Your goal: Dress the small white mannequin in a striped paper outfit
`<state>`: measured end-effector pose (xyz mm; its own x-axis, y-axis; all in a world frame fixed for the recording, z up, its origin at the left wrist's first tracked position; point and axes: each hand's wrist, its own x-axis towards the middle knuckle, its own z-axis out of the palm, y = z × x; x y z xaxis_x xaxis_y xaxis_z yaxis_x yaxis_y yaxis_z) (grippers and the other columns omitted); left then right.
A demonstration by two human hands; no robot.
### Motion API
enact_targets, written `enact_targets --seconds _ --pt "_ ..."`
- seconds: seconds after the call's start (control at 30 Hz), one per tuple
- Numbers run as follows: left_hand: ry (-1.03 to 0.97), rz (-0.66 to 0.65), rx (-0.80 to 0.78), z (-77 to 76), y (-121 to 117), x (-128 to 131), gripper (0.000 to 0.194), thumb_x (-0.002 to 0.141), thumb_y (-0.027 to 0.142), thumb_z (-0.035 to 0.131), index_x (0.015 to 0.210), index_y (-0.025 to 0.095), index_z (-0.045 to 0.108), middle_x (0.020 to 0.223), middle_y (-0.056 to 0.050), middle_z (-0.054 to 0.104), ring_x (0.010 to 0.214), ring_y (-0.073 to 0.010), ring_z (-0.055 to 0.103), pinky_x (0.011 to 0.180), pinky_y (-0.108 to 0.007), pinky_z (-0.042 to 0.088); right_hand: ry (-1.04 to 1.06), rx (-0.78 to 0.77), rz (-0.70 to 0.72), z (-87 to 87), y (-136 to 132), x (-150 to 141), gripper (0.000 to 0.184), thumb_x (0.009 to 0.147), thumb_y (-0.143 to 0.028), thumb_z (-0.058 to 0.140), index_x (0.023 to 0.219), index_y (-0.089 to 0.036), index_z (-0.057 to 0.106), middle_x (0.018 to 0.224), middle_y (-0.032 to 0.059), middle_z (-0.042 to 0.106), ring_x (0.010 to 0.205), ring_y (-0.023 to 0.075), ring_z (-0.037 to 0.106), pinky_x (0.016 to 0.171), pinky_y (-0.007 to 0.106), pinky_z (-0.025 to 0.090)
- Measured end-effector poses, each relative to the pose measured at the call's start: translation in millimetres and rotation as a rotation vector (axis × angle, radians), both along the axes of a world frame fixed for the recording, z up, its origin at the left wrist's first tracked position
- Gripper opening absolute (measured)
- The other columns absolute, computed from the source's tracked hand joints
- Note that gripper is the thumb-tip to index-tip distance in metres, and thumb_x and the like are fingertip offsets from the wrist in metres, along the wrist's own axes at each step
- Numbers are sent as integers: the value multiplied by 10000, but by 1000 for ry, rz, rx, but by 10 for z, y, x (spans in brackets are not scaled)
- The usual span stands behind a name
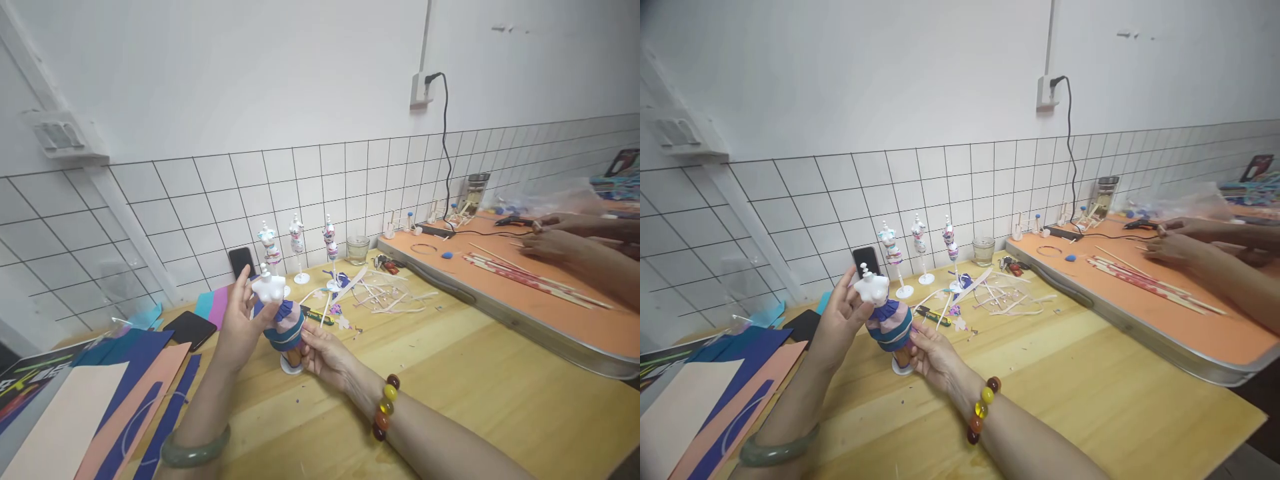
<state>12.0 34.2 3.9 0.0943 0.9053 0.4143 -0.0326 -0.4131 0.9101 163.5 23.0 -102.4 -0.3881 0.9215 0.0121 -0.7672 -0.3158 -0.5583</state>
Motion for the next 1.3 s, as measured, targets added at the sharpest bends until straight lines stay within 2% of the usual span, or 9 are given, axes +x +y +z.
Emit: enact_targets --seconds 0.1,0.2,0.33,0.53,0.63,0.83,0.97,1.2,1.3 --pt "4 43 -22 17 15 98 950 682 409 753 1452 204 237 1295 -152 568 1192 -285 533 942 -381 474 0 8 -6 -24 15 5 372 661 -200 827 992 -151 664 617 -51 610 454 11 465 521 136 423" --pt "31 99 0 -11 29 127 841 688 381 753 1407 215 350 1201 -124 638 1118 -265 588 894 -352 506 2 9 -14 -58 44 17 368 684 -194 810 1017 -162 657 616 -50 610 469 23 483 520 139 422" --pt "39 146 22 -34 14 98 767 700 366 745 1370 210 407 1130 -108 670 1027 -232 632 820 -305 534 13 6 -13 -72 68 26 344 712 -223 789 1024 -182 650 646 -44 627 481 28 507 505 130 415" --pt "-18 228 -22 -23 -27 80 758 656 379 767 1326 212 453 1100 -112 679 1042 -266 624 680 -271 569 10 40 67 -31 20 -27 431 654 -190 828 1044 -158 645 674 -38 610 436 -3 429 447 102 357" --pt "-20 253 -15 -20 -37 93 739 640 378 776 1298 211 483 1097 -110 680 1036 -274 629 701 -297 576 2 47 68 -38 10 -37 458 640 -173 830 1058 -156 643 712 -32 621 423 -12 401 422 92 336" --pt "30 279 -23 50 -105 78 660 684 359 756 1271 200 499 1145 -119 666 1091 -279 610 852 -376 538 4 53 44 -53 5 -1 494 657 -160 814 1115 -185 629 666 -64 593 424 -4 390 490 116 402" --pt "48 318 -7 52 -116 61 627 697 361 749 1260 215 513 1159 -112 670 1102 -284 608 904 -407 508 -3 55 62 -8 -39 0 468 696 -207 790 1133 -185 622 671 -56 577 421 -2 383 475 113 388" --pt "67 389 41 -33 -52 52 593 683 397 757 1208 211 553 1102 -114 694 1062 -295 628 919 -451 483 -48 68 44 0 -105 -52 529 644 -185 826 1131 -156 620 563 -95 485 370 -20 247 347 98 163" --pt "61 387 39 -30 -46 38 586 687 391 755 1205 207 554 1093 -114 696 1036 -284 640 911 -445 486 -70 59 31 12 -124 -43 611 599 -170 848 1158 -175 600 519 -118 453 357 -18 214 347 112 128"
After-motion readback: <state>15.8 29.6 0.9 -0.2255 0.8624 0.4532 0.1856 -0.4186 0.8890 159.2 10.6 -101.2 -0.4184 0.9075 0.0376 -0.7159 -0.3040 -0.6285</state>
